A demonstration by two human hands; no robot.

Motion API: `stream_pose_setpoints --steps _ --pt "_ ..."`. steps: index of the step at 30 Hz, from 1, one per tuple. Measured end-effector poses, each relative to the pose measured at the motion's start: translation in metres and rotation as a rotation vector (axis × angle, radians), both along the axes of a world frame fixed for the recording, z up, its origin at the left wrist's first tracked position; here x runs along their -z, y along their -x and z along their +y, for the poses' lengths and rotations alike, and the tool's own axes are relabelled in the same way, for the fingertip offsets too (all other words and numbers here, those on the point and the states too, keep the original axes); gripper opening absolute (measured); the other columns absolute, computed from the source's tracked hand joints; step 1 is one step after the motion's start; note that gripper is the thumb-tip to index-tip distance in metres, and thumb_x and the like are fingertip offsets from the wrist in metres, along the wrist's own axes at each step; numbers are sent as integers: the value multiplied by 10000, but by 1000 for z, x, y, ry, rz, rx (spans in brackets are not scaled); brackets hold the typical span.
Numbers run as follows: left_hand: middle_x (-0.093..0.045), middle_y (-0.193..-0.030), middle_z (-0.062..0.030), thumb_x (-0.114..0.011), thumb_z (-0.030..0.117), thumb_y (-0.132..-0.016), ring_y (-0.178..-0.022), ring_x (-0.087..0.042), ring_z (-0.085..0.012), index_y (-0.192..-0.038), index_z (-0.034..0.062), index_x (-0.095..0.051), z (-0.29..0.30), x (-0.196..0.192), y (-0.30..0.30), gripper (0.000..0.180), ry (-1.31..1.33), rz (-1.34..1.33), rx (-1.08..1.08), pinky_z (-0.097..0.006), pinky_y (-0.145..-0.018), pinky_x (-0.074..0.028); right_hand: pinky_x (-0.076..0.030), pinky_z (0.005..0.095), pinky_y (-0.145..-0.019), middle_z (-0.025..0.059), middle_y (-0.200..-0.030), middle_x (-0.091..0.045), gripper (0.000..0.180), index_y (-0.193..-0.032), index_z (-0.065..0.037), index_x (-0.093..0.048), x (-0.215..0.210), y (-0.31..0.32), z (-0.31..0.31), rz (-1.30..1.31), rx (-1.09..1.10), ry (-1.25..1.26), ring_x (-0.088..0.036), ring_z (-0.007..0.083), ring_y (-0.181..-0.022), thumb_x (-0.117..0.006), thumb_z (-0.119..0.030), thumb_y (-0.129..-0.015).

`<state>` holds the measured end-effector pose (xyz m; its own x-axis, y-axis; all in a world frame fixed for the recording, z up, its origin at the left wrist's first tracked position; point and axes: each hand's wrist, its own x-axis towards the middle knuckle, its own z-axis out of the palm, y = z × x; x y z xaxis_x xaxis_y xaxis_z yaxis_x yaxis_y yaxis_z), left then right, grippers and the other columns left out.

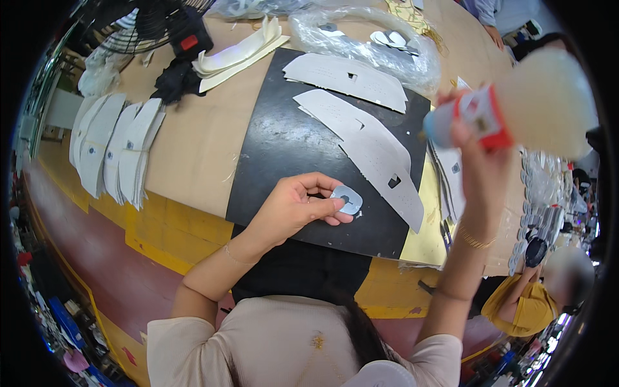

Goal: The person repeatedly picks up white curved parts and small inserts, aligns them on a black mat, applies glue from a bottle to the inserts, and presses the parts together. The person stacks completed assemblies on the table.

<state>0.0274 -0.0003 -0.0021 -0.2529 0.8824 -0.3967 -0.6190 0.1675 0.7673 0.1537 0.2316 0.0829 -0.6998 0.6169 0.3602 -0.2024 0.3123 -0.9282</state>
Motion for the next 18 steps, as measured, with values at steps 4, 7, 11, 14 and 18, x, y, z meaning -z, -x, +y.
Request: stream_pose_setpoints --steps 4,7,11,14,18 --pt "-714 -979 -169 -673 50 -953 -851 -751 -229 -1138 -84 -656 2 0 1 228 4 17 42 -263 -728 -600 -557 462 -955 126 -1189 -606 807 -1323 -27 -503 34 -20 -42 168 -82 248 -660 305 -1100 -900 -381 -716" --pt "-721 -948 -151 -675 79 -961 -820 -749 -209 -1090 -80 -669 1 -2 2 204 25 40 81 -248 -697 -590 -564 476 -928 118 -1122 -605 1057 -1301 -8 -483 39 -20 -59 172 34 218 -672 317 -1044 -842 -684 -573" --pt "-713 -894 -122 -685 105 -956 -772 -740 -183 -1057 -73 -669 4 -2 -3 205 22 65 91 -236 -661 -576 -563 493 -899 135 -1060 -645 1150 -1275 -22 -486 39 -26 -59 386 12 130 -683 314 -963 -725 -865 -531" --pt "-701 -874 -105 -688 117 -953 -754 -734 -170 -1041 -74 -662 5 -6 -6 212 44 92 104 -236 -650 -571 -578 470 -868 159 -1091 -677 1116 -1291 -31 -469 51 -27 -67 454 -96 208 -689 298 -960 -718 -846 -571" --pt "-705 -871 -115 -688 90 -954 -745 -736 -185 -1049 -77 -662 6 -11 -7 194 49 79 118 -242 -646 -573 -581 461 -881 159 -1122 -677 1080 -1309 -47 -448 54 -27 -76 383 -73 111 -695 300 -975 -783 -767 -577"
